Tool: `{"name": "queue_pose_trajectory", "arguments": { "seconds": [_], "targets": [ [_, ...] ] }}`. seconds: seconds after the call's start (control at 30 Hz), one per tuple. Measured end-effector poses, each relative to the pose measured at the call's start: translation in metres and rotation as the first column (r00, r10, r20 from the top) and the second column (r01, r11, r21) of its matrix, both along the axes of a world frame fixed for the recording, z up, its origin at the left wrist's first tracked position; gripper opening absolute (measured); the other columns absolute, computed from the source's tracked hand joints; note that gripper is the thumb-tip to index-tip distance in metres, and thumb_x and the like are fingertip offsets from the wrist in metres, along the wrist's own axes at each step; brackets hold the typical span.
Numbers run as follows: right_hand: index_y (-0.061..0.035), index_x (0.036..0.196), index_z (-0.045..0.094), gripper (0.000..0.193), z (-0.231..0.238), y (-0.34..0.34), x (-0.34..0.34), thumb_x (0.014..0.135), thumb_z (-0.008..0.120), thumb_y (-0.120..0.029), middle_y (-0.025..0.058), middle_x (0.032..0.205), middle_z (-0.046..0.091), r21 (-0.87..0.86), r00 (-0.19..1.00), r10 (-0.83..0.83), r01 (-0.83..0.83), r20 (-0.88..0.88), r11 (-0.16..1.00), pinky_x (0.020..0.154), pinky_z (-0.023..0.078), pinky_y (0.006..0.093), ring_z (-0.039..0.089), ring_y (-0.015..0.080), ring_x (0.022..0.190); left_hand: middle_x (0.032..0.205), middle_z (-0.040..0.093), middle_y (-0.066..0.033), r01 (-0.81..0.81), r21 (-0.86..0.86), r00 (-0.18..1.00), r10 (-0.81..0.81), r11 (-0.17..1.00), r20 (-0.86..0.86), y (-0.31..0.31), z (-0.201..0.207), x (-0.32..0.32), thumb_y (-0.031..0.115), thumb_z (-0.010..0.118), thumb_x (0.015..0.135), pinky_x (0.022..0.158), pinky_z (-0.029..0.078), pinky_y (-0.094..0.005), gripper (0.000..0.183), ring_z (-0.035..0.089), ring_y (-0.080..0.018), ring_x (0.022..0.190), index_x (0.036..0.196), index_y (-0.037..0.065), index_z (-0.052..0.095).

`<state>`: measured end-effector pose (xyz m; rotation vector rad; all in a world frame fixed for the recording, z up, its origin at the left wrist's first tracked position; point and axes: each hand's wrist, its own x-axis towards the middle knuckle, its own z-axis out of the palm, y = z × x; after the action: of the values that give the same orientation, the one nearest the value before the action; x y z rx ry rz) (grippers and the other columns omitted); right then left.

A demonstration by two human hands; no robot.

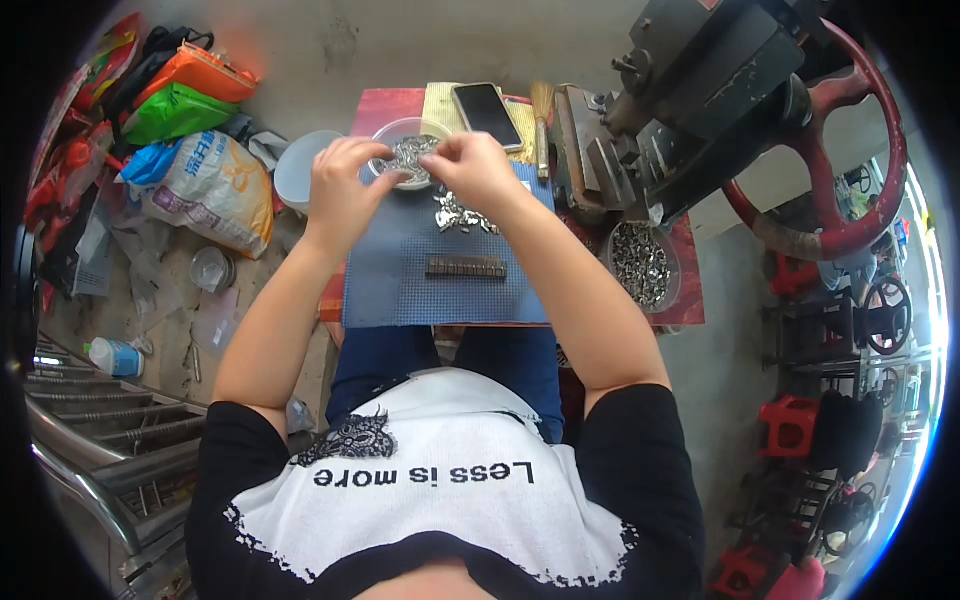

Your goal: Assembling small metal components onto a strip and using a manual press machine to secure them.

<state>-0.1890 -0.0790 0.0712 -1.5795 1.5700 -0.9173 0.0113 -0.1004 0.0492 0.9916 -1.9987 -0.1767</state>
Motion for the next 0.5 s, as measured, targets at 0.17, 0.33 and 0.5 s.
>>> {"name": "queue_pose_trajectory", "arguments": {
  "seconds": [0.17,0.33,0.5],
  "targets": [
    [-0.0020,0.090,0.075,0.018,-0.030,0.064,-0.009,0.085,0.078,-0.019,0.0063,0.082,0.068,0.141,0.974,0.149,-0.125,-0.170,0.982,0.072,0.050,0.0316,0.063,0.0156,0.078,0.096,0.068,-0.0060,0.087,0.366,0.988,-0.128,0.927,0.089,0.072,-0.029,0.000,0.033,0.080,0.078,0.087,0.040,-0.0409,0.031,0.059,-0.0258,0.100,0.097,0.009,0.074],
    [-0.0058,0.087,0.077,0.018,-0.039,0.071,-0.005,0.080,0.082,-0.021,0.0083,0.086,0.065,0.048,0.944,0.123,-0.114,-0.305,0.992,0.079,0.049,0.0363,0.061,0.0232,0.087,0.094,0.065,-0.0058,0.078,0.436,0.986,-0.134,0.896,0.098,0.088,-0.041,-0.007,0.035,0.082,0.076,0.088,0.039,-0.0408,0.032,0.057,-0.0266,0.101,0.096,0.010,0.075],
    [-0.0068,0.087,0.078,0.017,-0.050,0.072,-0.005,0.079,0.082,-0.022,0.0078,0.085,0.065,-0.027,0.920,0.146,-0.166,-0.363,0.986,0.079,0.049,0.0372,0.061,0.0239,0.087,0.097,0.063,-0.0054,0.057,0.444,0.988,-0.113,0.894,0.101,0.091,-0.044,-0.010,0.033,0.082,0.075,0.088,0.038,-0.0407,0.031,0.056,-0.0262,0.102,0.093,0.010,0.072]
  ]
}}
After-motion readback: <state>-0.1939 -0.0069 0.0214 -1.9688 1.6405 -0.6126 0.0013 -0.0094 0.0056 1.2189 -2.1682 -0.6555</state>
